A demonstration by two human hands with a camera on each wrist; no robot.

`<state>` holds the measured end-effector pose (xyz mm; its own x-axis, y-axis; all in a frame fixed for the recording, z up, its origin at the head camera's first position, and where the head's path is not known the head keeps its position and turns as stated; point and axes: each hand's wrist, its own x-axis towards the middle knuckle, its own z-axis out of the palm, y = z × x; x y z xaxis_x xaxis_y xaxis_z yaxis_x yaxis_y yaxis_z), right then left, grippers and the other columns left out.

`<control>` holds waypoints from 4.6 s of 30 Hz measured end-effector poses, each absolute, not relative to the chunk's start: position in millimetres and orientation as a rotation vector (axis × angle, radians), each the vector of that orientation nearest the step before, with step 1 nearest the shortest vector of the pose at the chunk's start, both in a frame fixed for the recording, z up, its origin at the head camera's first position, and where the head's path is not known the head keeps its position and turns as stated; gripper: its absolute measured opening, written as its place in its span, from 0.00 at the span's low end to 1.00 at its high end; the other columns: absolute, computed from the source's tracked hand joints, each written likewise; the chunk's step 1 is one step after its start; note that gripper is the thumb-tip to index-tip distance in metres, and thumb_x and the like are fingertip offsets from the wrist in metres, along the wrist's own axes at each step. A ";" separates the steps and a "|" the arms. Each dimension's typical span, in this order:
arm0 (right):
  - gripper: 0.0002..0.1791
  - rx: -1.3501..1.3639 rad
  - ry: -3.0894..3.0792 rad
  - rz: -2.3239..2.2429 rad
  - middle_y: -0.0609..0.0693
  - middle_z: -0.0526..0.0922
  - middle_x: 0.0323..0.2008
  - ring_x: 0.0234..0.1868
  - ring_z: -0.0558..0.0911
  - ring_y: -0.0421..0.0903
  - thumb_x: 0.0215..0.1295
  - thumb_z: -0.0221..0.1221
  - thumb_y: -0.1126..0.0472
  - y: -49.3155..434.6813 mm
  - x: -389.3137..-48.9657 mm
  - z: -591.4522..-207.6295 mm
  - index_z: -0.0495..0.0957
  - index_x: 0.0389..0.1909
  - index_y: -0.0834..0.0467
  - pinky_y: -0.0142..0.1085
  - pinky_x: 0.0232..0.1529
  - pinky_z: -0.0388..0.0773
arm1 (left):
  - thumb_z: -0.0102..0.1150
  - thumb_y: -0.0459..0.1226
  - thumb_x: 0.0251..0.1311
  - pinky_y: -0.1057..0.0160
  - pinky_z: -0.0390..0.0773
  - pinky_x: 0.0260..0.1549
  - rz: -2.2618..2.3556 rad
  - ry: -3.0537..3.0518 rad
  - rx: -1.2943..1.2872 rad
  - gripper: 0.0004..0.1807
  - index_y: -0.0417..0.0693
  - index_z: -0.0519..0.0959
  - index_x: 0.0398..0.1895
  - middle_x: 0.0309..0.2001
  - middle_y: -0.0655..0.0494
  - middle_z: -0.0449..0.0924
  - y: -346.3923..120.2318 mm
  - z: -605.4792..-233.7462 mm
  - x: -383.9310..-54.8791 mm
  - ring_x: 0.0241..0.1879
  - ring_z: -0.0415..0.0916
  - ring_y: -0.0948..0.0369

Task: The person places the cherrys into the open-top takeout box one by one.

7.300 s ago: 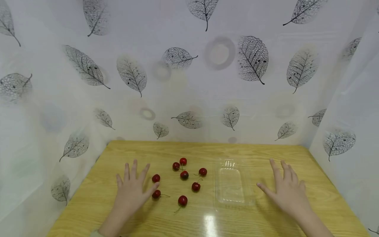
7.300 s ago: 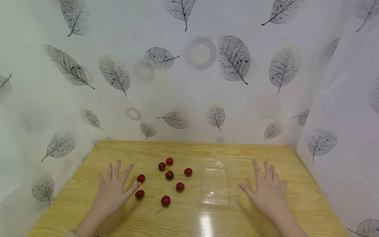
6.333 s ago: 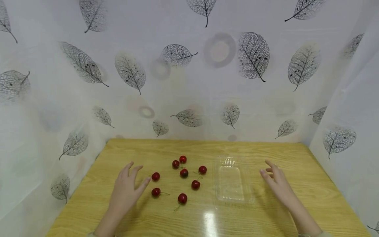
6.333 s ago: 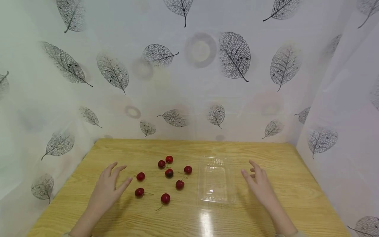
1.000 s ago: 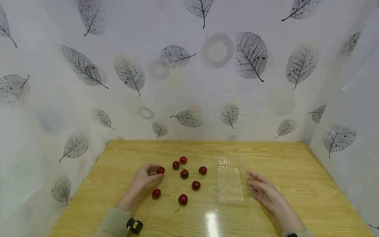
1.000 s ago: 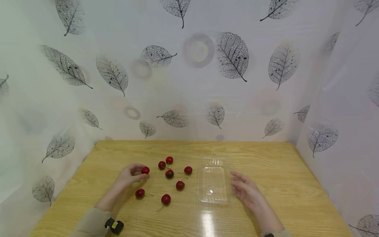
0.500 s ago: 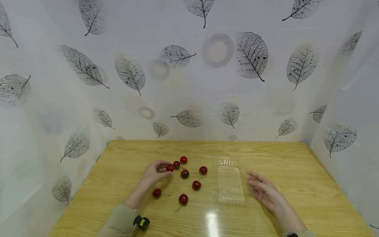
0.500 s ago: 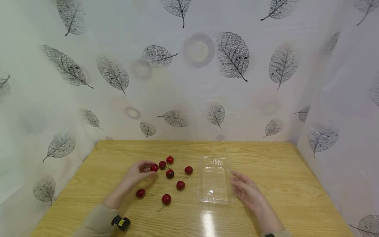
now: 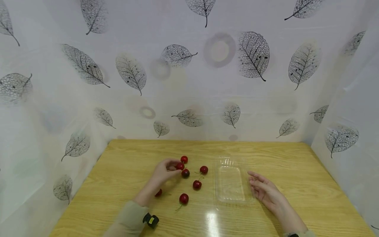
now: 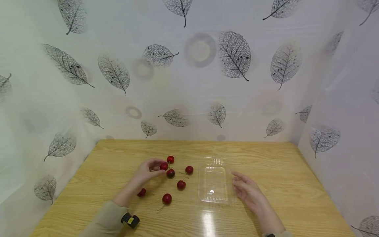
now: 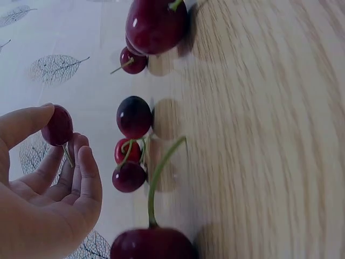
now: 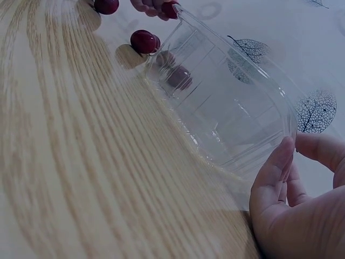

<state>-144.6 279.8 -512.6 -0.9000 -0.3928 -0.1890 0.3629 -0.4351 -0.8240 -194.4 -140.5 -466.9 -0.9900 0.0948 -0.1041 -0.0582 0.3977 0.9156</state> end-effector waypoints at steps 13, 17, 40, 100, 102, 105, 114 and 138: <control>0.22 -0.027 1.368 -2.325 0.38 0.83 0.51 0.46 0.83 0.32 0.83 0.47 0.70 278.4 -144.8 -510.5 0.83 0.57 0.42 0.24 0.50 0.83 | 0.75 0.32 0.61 0.57 0.85 0.52 1.635 2.449 0.181 0.21 0.40 0.83 0.57 0.53 0.44 0.86 -104.3 -467.3 -199.6 0.49 0.83 0.55; 0.22 -0.017 1.373 -2.324 0.38 0.83 0.51 0.46 0.83 0.31 0.83 0.47 0.70 278.1 -145.2 -510.2 0.83 0.56 0.41 0.24 0.49 0.83 | 0.74 0.32 0.62 0.63 0.83 0.47 1.640 2.402 0.247 0.20 0.40 0.83 0.57 0.54 0.44 0.86 -92.8 -464.9 -197.5 0.47 0.82 0.56; 0.22 0.006 1.361 -2.326 0.37 0.84 0.48 0.46 0.83 0.31 0.83 0.47 0.69 279.6 -145.8 -512.1 0.84 0.56 0.42 0.24 0.49 0.83 | 0.75 0.31 0.61 0.69 0.83 0.44 1.647 2.308 0.403 0.19 0.39 0.84 0.55 0.52 0.43 0.87 -31.0 -460.8 -192.8 0.45 0.83 0.60; 0.22 0.027 1.412 -2.298 0.37 0.84 0.46 0.44 0.82 0.30 0.84 0.47 0.67 280.6 -147.0 -515.3 0.84 0.54 0.39 0.23 0.48 0.82 | 0.76 0.29 0.60 0.77 0.80 0.39 1.202 2.555 0.757 0.16 0.46 0.86 0.51 0.50 0.54 0.88 4.3 -464.6 -179.9 0.42 0.80 0.69; 0.22 0.023 1.414 -2.297 0.37 0.84 0.46 0.44 0.82 0.30 0.84 0.47 0.67 280.5 -147.1 -515.2 0.84 0.54 0.39 0.23 0.48 0.82 | 0.75 0.28 0.61 0.77 0.80 0.39 1.241 2.536 0.763 0.15 0.45 0.86 0.51 0.50 0.52 0.88 3.4 -465.3 -180.2 0.41 0.81 0.69; 0.22 0.011 1.412 -2.298 0.37 0.84 0.46 0.45 0.82 0.30 0.84 0.47 0.67 280.3 -147.0 -514.8 0.84 0.54 0.39 0.23 0.48 0.82 | 0.74 0.28 0.62 0.77 0.80 0.38 1.276 2.516 0.765 0.14 0.44 0.86 0.50 0.50 0.51 0.88 2.0 -464.8 -180.2 0.41 0.81 0.69; 0.22 -0.009 1.382 -2.306 0.37 0.85 0.45 0.43 0.82 0.30 0.84 0.46 0.68 280.1 -147.0 -514.4 0.84 0.55 0.40 0.23 0.47 0.82 | 0.71 0.28 0.64 0.76 0.81 0.41 1.403 2.458 0.727 0.13 0.41 0.86 0.51 0.50 0.48 0.88 -2.6 -462.9 -178.8 0.40 0.80 0.71; 0.22 0.019 1.397 -2.301 0.36 0.84 0.45 0.43 0.82 0.30 0.83 0.47 0.68 280.0 -146.4 -513.9 0.85 0.54 0.40 0.23 0.47 0.82 | 0.69 0.28 0.66 0.72 0.81 0.40 1.545 2.527 0.676 0.11 0.40 0.85 0.51 0.48 0.42 0.87 -52.7 -438.1 -179.6 0.41 0.82 0.60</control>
<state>-146.4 280.0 -513.9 -0.9006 -0.3645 -0.2369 0.3783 -0.3885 -0.8402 -179.6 -52.7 -438.1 -0.8960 0.4215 0.1399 0.3167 0.3855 0.8667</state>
